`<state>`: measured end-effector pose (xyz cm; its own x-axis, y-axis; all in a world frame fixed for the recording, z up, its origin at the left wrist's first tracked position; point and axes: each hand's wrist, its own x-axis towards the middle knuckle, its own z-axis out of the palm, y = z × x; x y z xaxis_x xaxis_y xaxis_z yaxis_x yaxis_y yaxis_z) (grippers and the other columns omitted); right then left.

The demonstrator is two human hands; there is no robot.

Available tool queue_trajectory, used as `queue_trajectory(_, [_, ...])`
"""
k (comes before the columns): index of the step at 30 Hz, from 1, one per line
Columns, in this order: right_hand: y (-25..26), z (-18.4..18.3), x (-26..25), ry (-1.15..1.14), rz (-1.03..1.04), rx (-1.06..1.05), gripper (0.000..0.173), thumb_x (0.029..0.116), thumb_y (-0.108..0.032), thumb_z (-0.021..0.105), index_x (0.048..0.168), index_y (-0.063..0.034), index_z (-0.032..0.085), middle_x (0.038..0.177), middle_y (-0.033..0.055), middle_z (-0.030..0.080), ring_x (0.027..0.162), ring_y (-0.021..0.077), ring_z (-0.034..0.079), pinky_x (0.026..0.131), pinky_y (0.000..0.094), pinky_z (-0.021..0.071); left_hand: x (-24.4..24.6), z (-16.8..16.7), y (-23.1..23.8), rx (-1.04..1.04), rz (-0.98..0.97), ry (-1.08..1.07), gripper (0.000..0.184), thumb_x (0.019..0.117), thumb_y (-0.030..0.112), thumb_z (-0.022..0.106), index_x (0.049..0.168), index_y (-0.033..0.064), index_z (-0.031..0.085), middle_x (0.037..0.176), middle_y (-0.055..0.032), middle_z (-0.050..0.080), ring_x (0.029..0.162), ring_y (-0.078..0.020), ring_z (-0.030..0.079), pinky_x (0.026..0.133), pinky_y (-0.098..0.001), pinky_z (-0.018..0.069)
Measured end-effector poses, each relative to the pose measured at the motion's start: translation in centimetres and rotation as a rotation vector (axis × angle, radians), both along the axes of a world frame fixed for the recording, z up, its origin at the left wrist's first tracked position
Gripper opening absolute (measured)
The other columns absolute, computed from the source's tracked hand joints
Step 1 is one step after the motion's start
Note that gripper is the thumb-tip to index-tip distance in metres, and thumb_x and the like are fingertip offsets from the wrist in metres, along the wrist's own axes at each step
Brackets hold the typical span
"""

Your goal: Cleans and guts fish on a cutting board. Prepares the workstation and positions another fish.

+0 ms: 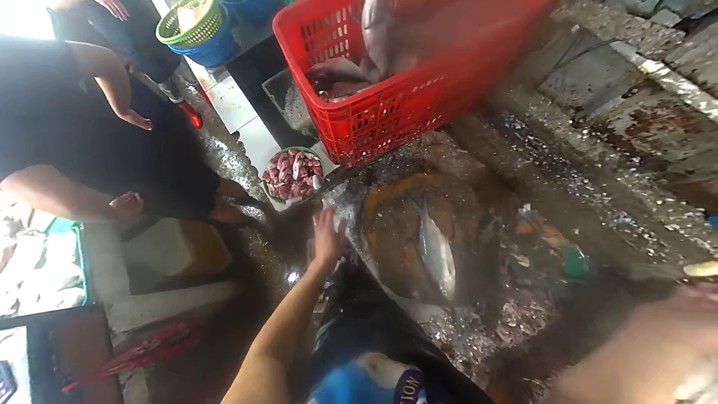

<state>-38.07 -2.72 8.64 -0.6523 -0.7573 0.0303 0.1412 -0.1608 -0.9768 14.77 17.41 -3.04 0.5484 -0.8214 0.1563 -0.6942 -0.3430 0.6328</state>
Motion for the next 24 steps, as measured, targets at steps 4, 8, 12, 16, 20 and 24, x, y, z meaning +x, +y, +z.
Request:
queue_trajectory(4, [-0.6,-5.6,2.4,-0.125,0.161,0.258,0.024,0.11,-0.016,0.042,0.13,-0.0064,0.053,0.098,0.0003,0.064,0.076,0.0091,0.063,0.071,0.0283,0.0577,-7.4,0.3,-0.8,0.244,-0.254,0.221,0.039,0.0995,0.031,0.061,0.13,0.007,0.067,0.127,-0.0116,0.069,0.121,-0.0238,0.065,0.106,-0.0432,0.0529])
queue_trajectory(8, [-1.4,-6.1,3.1,-0.106,0.183,0.209,0.022,0.1115,-0.02,0.04,0.097,-0.0141,0.056,0.062,-0.0075,0.051,0.048,0.0074,0.049,0.05,0.0271,0.0496,-11.9,1.3,-2.6,0.707,-0.478,0.542,0.046,0.1028,0.043,0.057,0.112,-0.0001,0.071,0.102,-0.0162,0.075,0.093,-0.0278,0.073,0.089,-0.0513,0.0576])
queue_trajectory(12, [-0.1,-2.1,-0.1,0.293,0.052,0.075,0.074,0.088,0.009,0.059,0.153,0.0071,0.025,0.129,0.0186,0.057,0.104,0.0196,0.067,0.087,0.0342,0.0613,-16.6,1.8,-4.0,0.734,-0.384,0.787,0.052,0.098,0.046,0.067,0.121,-0.0008,0.065,0.098,-0.013,0.074,0.079,-0.0219,0.073,0.077,-0.0423,0.0626])
queue_trajectory(16, [-0.7,3.5,-3.9,0.665,0.106,0.105,0.07,0.0924,-0.012,0.067,0.151,0.0052,0.033,0.145,0.0173,0.052,0.123,0.0171,0.06,0.103,0.0316,0.0535,-20.8,1.6,-7.0,0.677,-0.263,0.596,0.083,0.0866,0.052,0.077,0.145,0.0014,0.046,0.118,-0.0186,0.071,0.11,-0.0325,0.07,0.097,-0.0543,0.0558])
queue_trajectory(20, [1.0,6.7,-1.8,0.968,0.144,0.332,0.044,0.1033,-0.036,0.058,0.133,-0.004,0.06,0.12,0.0171,0.068,0.096,0.0214,0.072,0.087,0.042,0.0613,-24.2,1.1,-8.8,0.702,-0.212,0.425,0.119,0.074,0.054,0.087,0.159,0.0072,0.017,0.143,-0.027,0.051,0.124,-0.041,0.061,0.097,-0.0576,0.0554])
queue_trajectory(24, [6.9,1.3,4.3,0.813,0.196,0.315,0.051,0.1051,-0.026,0.054,0.148,-0.0019,0.041,0.13,0.0138,0.062,0.109,0.0184,0.067,0.094,0.0382,0.0597,-25.5,0.5,-9.8,0.465,-0.193,0.494,0.114,0.0634,0.021,0.094,0.154,0.0145,0.025,0.133,-0.0247,0.058,0.114,-0.0407,0.064,0.089,-0.0594,0.0575])
